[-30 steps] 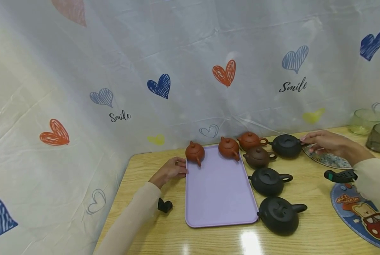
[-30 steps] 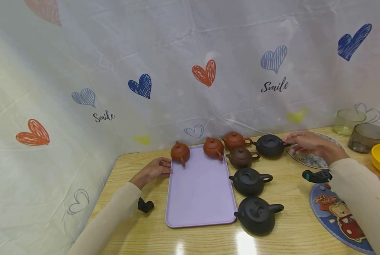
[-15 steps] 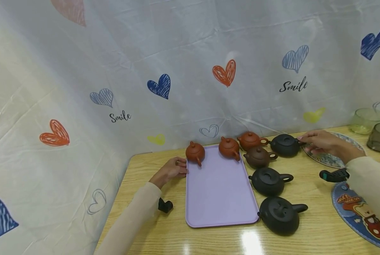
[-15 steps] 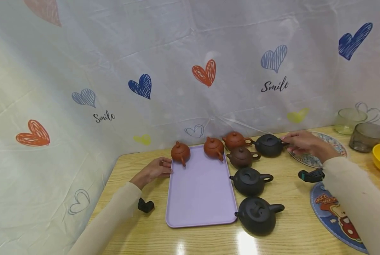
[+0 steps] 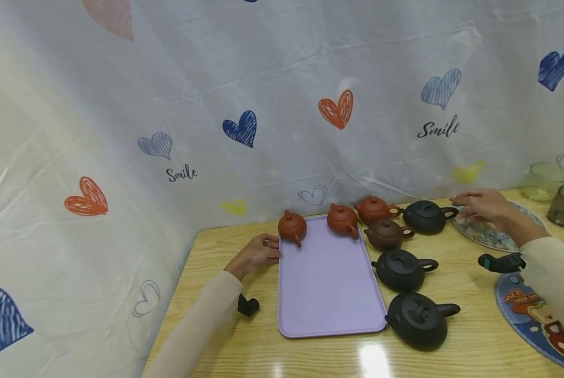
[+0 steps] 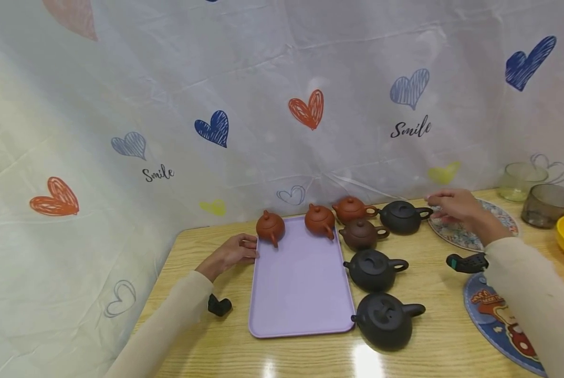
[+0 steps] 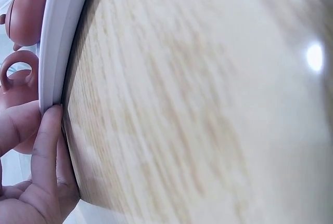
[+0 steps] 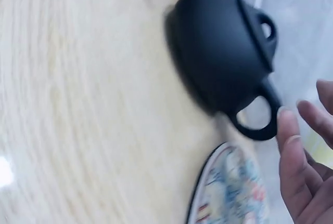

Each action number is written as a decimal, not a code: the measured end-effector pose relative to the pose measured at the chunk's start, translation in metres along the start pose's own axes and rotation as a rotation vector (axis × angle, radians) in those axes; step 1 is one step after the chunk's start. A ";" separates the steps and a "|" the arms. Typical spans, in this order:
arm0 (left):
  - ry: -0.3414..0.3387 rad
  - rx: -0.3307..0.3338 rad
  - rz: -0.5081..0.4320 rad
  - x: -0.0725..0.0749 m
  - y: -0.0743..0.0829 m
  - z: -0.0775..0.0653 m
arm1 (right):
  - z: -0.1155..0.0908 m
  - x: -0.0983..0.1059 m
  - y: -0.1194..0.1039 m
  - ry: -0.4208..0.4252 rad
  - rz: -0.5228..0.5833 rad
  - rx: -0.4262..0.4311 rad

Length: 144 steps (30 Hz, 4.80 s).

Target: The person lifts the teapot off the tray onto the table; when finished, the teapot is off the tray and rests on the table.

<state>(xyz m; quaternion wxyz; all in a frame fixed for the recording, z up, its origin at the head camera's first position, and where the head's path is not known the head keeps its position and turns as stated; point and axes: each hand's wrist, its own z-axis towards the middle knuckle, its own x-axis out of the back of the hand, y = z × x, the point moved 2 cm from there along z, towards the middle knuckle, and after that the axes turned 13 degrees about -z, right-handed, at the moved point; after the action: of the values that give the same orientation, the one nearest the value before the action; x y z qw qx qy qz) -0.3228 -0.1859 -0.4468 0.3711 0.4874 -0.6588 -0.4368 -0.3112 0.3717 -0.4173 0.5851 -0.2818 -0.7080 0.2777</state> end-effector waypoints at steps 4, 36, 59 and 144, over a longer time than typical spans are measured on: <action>0.002 -0.004 0.003 -0.001 0.001 0.000 | -0.004 0.005 -0.017 0.051 0.030 0.034; 0.004 -0.009 -0.004 -0.003 0.002 0.000 | 0.035 -0.200 -0.231 -0.266 0.019 0.106; 0.020 -0.011 0.011 -0.003 0.003 -0.002 | 0.037 -0.260 -0.241 -0.342 0.113 -0.008; -0.004 -0.041 0.003 -0.001 -0.001 -0.002 | -0.081 -0.021 -0.080 -0.254 -0.040 0.435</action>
<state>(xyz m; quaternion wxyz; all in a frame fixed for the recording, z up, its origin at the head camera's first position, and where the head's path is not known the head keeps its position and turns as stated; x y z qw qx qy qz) -0.3204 -0.1853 -0.4476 0.3802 0.4777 -0.6512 -0.4507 -0.2340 0.3072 -0.3604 0.5436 -0.0978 -0.7049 0.4450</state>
